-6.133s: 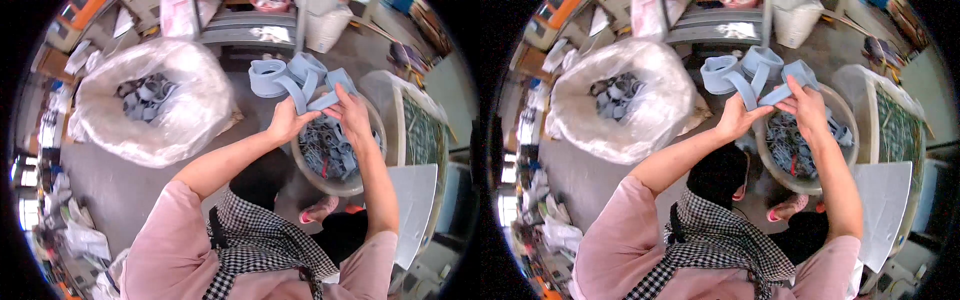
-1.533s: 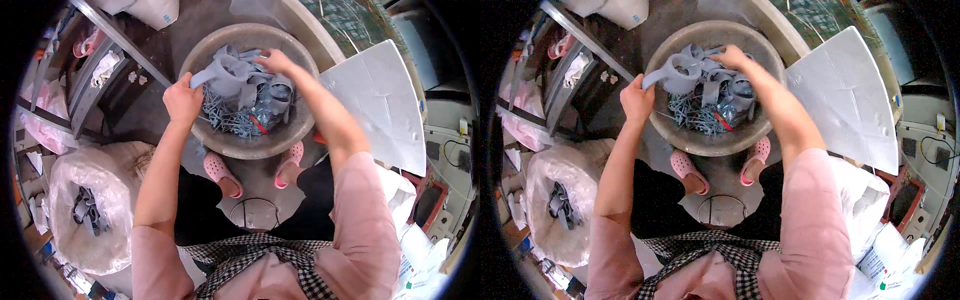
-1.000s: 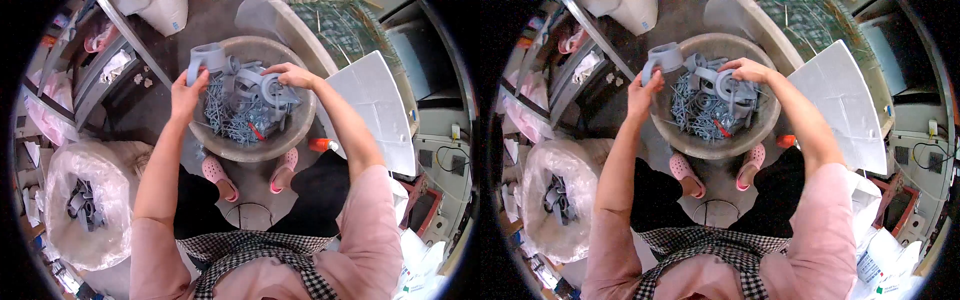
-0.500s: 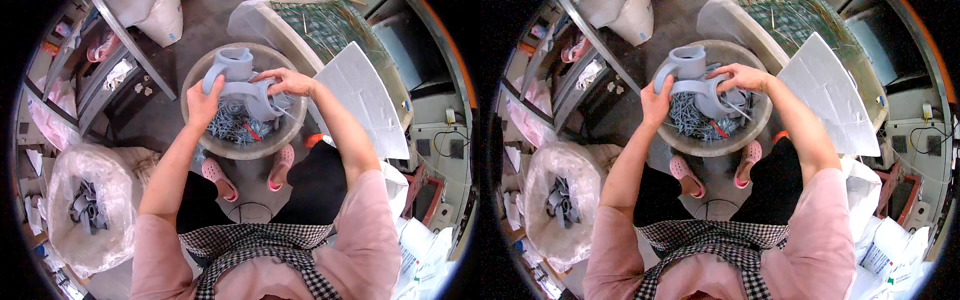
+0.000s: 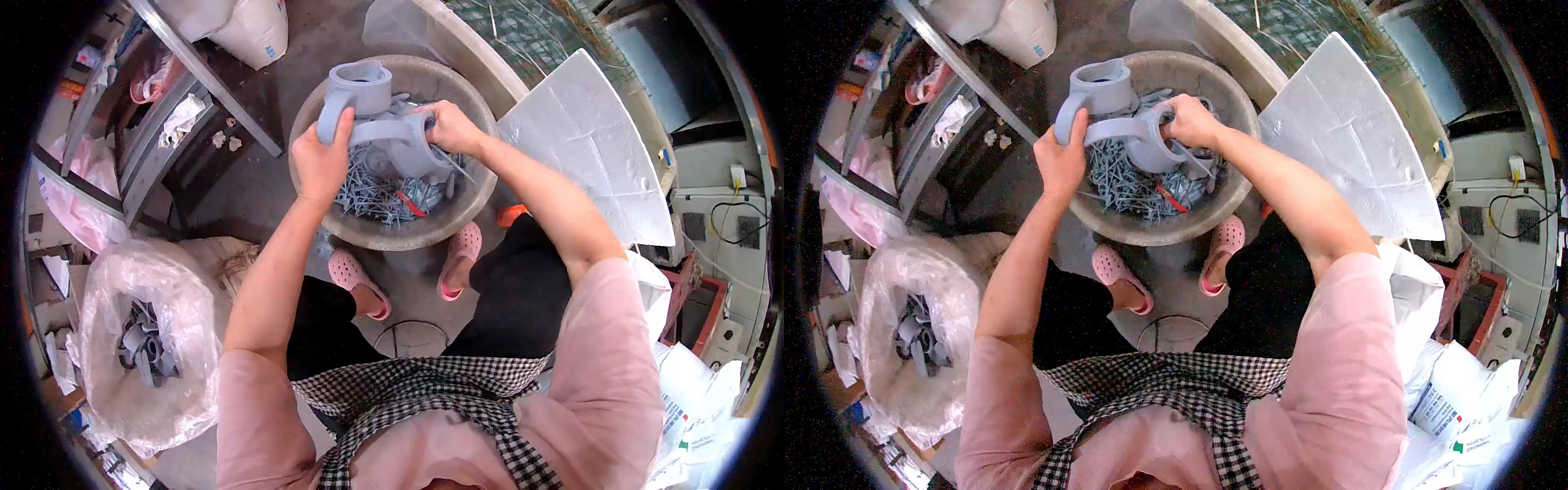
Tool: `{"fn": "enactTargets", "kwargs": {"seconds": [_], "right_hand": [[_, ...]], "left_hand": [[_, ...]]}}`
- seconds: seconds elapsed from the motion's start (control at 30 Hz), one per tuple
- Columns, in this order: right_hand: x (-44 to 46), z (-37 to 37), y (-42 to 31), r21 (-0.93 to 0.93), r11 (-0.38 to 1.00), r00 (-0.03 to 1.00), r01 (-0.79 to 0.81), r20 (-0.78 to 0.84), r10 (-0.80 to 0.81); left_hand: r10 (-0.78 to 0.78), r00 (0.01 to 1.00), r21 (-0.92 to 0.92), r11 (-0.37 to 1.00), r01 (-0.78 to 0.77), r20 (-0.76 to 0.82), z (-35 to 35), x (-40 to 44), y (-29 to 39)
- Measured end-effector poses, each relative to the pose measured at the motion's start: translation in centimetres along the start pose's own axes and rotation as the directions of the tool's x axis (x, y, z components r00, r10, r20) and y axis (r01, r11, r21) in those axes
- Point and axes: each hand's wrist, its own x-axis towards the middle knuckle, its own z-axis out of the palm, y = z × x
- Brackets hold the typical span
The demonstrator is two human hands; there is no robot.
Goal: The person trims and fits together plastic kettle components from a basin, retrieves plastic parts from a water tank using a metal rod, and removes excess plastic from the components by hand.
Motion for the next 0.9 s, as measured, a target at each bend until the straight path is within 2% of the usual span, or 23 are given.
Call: {"fn": "enactTargets", "kwargs": {"seconds": [0.03, 0.13, 0.2, 0.23, 0.27, 0.3, 0.33, 0.4, 0.43, 0.47, 0.5, 0.53, 0.6, 0.73, 0.8, 0.87, 0.9], "right_hand": [[0.1, 0.1, 0.1, 0.002, 1.000, 1.000, -0.001, -0.001, 0.001], [0.7, 0.0, 0.7, -0.160, 0.987, 0.999, -0.004, -0.053, -0.005], [1.6, -1.0, 1.1, -0.202, 0.979, 1.000, 0.007, -0.001, -0.007], [1.9, -1.8, 0.9, -0.140, 0.990, 0.998, -0.010, 0.065, 0.020], [2.0, -2.6, 0.7, -0.078, 0.996, 0.990, -0.035, 0.133, 0.045], [1.9, -3.5, 0.7, -0.154, 0.987, 0.989, -0.035, 0.134, 0.056], [1.5, -4.4, 0.2, 0.049, 0.974, 0.942, -0.222, 0.270, 0.201], [1.5, -4.3, 0.9, -0.010, 0.975, 0.886, -0.223, 0.414, 0.206], [1.5, -4.0, 2.1, -0.009, 0.975, 0.887, -0.223, 0.413, 0.207], [1.5, -3.6, 3.2, 0.075, 0.980, 0.888, -0.186, 0.440, 0.135], [1.3, -3.5, 3.0, 0.159, 0.976, 0.886, -0.151, 0.460, 0.062], [1.2, -3.6, 2.9, 0.160, 0.975, 0.886, -0.154, 0.459, 0.065], [1.1, -4.1, 2.4, 0.264, 0.955, 0.900, -0.137, 0.436, 0.009], [1.3, -4.0, 2.2, 0.254, 0.966, 0.908, -0.041, 0.413, -0.070], [1.3, -3.6, 2.5, 0.179, 0.984, 0.900, -0.013, 0.431, -0.067], [2.0, -3.5, 3.1, 0.184, 0.983, 0.898, -0.007, 0.433, -0.075], [2.3, -3.3, 3.4, 0.126, 0.992, 0.902, 0.023, 0.426, -0.075]], "left_hand": [[0.000, 1.000, 0.002, 1.000, 0.000, 0.002, 0.4, -0.1, -0.2], [0.070, 0.995, -0.075, 0.994, -0.075, -0.064, 1.1, -0.5, -0.5], [-0.125, 0.982, -0.074, 0.988, 0.136, 0.145, 0.7, 0.1, -0.1], [-0.120, 0.982, -0.070, 0.989, 0.131, 0.143, 0.3, 0.4, 0.0], [-0.307, 0.893, -0.193, 0.904, 0.382, 0.330, 0.0, 0.7, 0.0], [-0.433, 0.734, -0.259, 0.740, 0.621, 0.524, -0.3, 0.8, 0.2], [-0.435, 0.733, -0.258, 0.739, 0.622, 0.523, -0.6, 0.7, 0.4], [-0.300, 0.551, -0.263, 0.641, 0.721, 0.779, -1.3, 0.4, 0.9], [-0.253, 0.504, -0.243, 0.648, 0.722, 0.826, -1.4, 0.3, 1.0], [-0.251, 0.502, -0.241, 0.648, 0.722, 0.828, -1.3, 0.3, 1.0], [-0.218, 0.478, -0.285, 0.572, 0.769, 0.851, -1.3, 0.3, 0.9], [-0.182, 0.457, -0.323, 0.489, 0.810, 0.871, -1.3, 0.2, 0.9], [-0.171, 0.454, -0.333, 0.469, 0.818, 0.874, -1.7, 0.5, 1.2], [-0.146, 0.440, -0.355, 0.397, 0.846, 0.886, -1.7, 0.4, 1.7], [-0.125, 0.428, -0.348, 0.403, 0.846, 0.895, -1.8, 0.4, 2.1], [-0.110, 0.411, -0.338, 0.404, 0.850, 0.905, -1.8, 0.2, 2.4], [-0.133, 0.433, -0.335, 0.447, 0.829, 0.892, -1.7, 0.0, 2.6]]}}
